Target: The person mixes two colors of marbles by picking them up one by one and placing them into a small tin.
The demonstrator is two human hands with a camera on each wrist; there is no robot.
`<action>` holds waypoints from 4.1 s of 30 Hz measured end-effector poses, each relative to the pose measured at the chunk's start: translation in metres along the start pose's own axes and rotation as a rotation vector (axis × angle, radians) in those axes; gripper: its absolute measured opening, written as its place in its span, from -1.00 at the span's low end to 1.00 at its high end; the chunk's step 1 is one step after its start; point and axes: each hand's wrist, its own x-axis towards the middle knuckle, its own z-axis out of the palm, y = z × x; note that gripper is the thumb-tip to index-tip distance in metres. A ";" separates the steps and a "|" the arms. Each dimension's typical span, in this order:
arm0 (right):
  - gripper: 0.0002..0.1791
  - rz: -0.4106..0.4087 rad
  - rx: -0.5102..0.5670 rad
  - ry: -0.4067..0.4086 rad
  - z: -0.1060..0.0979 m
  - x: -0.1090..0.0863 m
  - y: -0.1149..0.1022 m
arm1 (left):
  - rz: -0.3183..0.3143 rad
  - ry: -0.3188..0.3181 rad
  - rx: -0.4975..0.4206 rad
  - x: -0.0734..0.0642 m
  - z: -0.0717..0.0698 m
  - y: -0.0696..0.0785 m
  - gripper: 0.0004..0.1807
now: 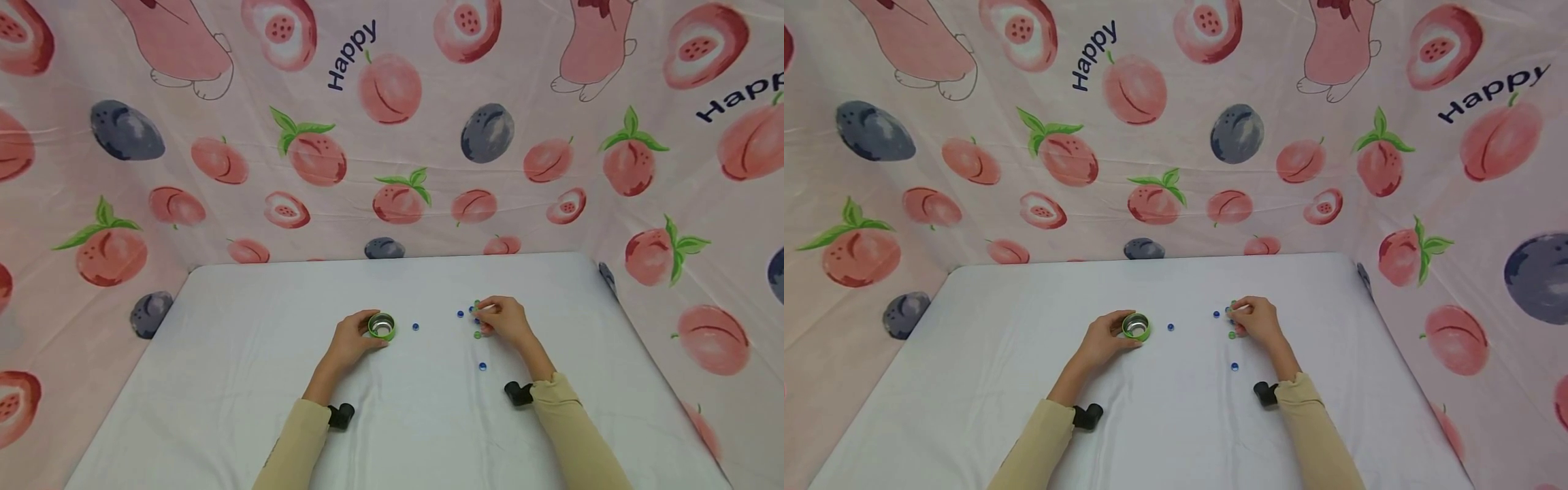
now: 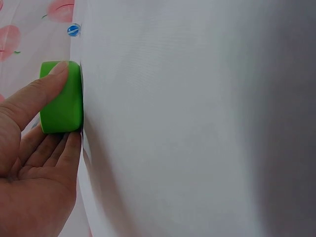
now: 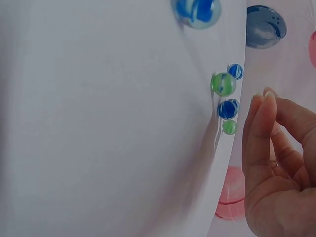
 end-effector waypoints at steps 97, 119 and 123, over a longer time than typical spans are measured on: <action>-0.80 -0.171 0.060 -0.297 0.104 0.008 -0.068 | 0.011 -0.014 0.009 0.004 -0.002 -0.003 -0.25; -0.82 -0.147 0.064 -0.337 0.119 0.009 -0.064 | 0.025 -0.012 0.011 0.002 -0.002 -0.002 -0.28; -0.81 -0.127 0.070 -0.343 0.120 0.007 -0.064 | 0.031 -0.005 0.025 0.002 -0.002 -0.002 -0.29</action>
